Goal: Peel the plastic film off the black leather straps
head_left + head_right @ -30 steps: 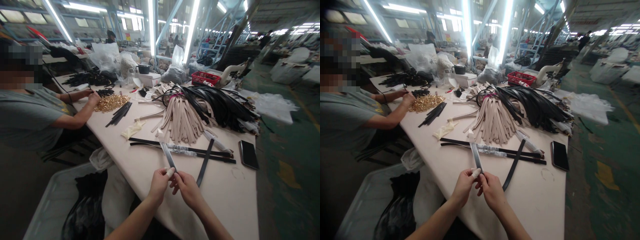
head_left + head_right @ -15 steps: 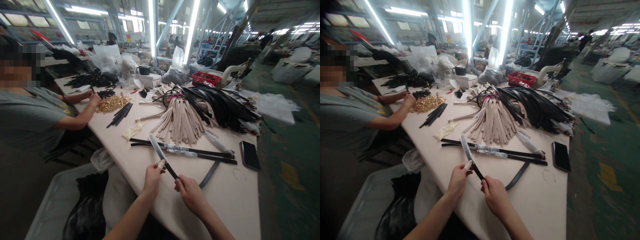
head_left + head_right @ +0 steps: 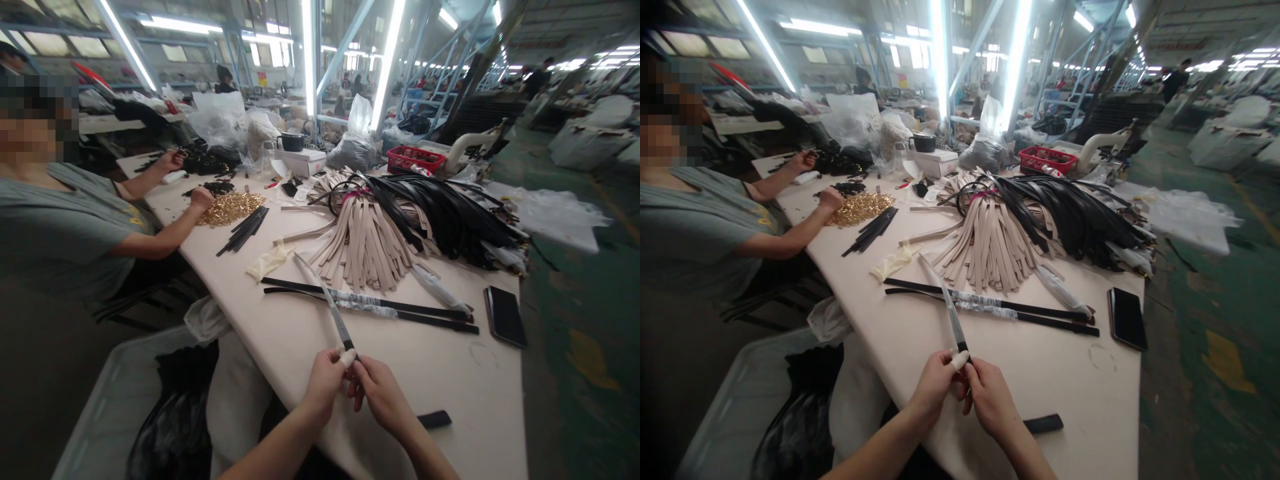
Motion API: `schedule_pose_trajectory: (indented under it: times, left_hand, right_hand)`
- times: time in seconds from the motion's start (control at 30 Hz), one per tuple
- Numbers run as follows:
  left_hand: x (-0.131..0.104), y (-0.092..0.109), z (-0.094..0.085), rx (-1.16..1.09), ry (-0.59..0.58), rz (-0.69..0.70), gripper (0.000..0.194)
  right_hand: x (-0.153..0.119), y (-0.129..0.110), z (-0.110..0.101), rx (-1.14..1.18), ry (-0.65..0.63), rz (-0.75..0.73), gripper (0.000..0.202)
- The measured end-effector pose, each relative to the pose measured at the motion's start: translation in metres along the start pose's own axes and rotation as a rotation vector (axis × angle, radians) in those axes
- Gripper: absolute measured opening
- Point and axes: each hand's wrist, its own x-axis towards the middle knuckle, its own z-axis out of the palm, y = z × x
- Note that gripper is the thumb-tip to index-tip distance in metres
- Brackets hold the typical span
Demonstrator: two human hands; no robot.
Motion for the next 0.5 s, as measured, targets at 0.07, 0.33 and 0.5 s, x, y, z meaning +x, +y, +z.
schedule_pose_trajectory:
  times: [0.07, 0.33, 0.5]
  left_hand:
    - [0.004, 0.005, 0.003, -0.068, -0.051, -0.071, 0.040]
    - [0.008, 0.019, 0.030, -0.218, 0.092, 0.033, 0.037]
    - [-0.019, -0.010, 0.034, -0.112, 0.042, -0.115, 0.040]
  right_hand:
    - [0.001, 0.005, 0.004, 0.056, -0.012, 0.000, 0.044]
    - [-0.027, 0.009, 0.033, 0.284, -0.014, 0.069, 0.050]
    - [-0.026, 0.010, 0.032, 0.195, 0.089, -0.006, 0.055]
